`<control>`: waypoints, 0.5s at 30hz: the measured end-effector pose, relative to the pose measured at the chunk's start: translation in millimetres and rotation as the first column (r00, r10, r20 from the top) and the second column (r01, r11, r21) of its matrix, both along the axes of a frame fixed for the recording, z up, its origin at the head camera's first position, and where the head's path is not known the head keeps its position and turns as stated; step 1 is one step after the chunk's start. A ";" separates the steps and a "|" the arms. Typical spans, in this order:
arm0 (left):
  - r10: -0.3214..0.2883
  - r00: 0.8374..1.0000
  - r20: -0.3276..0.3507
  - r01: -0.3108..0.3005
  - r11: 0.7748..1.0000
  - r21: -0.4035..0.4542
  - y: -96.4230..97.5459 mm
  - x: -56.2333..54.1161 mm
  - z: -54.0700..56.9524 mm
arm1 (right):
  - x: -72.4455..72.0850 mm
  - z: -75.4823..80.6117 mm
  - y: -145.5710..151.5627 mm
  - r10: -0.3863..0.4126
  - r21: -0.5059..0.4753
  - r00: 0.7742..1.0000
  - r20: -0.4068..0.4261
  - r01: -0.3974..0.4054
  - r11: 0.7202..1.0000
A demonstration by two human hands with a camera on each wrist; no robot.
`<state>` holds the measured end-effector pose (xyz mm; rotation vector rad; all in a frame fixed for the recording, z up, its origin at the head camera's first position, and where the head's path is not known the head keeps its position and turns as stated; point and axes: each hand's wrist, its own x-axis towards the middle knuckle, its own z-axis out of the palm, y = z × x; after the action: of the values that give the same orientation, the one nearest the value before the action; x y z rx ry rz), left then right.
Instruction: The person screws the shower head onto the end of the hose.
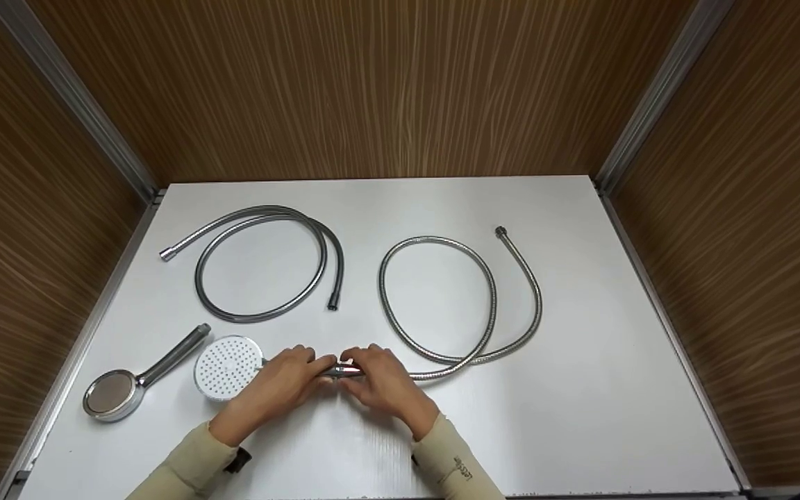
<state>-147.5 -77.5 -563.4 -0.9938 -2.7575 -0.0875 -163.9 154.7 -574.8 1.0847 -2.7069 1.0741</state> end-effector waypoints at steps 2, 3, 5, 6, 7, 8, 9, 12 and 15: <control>0.001 1.000 0.009 -0.001 1.000 0.002 0.2 0.2 0.5 | 0.4 0.6 -0.2 -0.007 0.004 1.000 0.015 0.007 1.000; 0.002 1.000 0.013 -0.002 1.000 0.003 0.4 0.3 0.7 | 0.4 0.8 -0.4 -0.009 0.006 1.000 0.022 0.009 1.000; 0.004 1.000 0.022 -0.004 1.000 0.006 0.6 0.5 1.0 | 0.7 0.7 -0.6 -0.009 0.006 1.000 0.022 0.009 1.000; 0.005 1.000 0.025 -0.005 1.000 0.007 0.7 0.5 1.1 | 0.7 0.5 -0.7 -0.008 0.005 1.000 0.018 0.008 1.000; 0.006 1.000 0.023 -0.006 1.000 0.007 0.7 0.6 1.1 | 0.8 0.0 -0.8 -0.006 0.003 1.000 0.010 0.006 1.000; 0.007 1.000 0.023 -0.007 1.000 0.009 0.6 0.7 1.1 | 0.8 -0.7 -0.9 -0.004 0.000 1.000 0.003 0.004 1.000; 0.007 1.000 0.022 -0.008 1.000 0.011 0.5 0.8 0.9 | 0.9 -1.3 -1.0 -0.001 -0.003 1.000 -0.005 0.001 1.000; 0.010 1.000 0.017 -0.010 1.000 0.020 0.3 1.2 0.4 | 0.5 -2.5 -1.1 0.003 -0.009 1.000 -0.022 -0.003 1.000; 0.008 1.000 0.014 -0.009 1.000 0.023 0.0 1.2 -0.3 | 0.1 -3.0 -1.1 0.004 -0.007 0.999 -0.033 -0.005 1.000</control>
<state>-146.4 -77.5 -563.7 -0.9793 -2.7672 -0.1248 -163.8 153.7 -577.8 1.0980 -2.6747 1.0556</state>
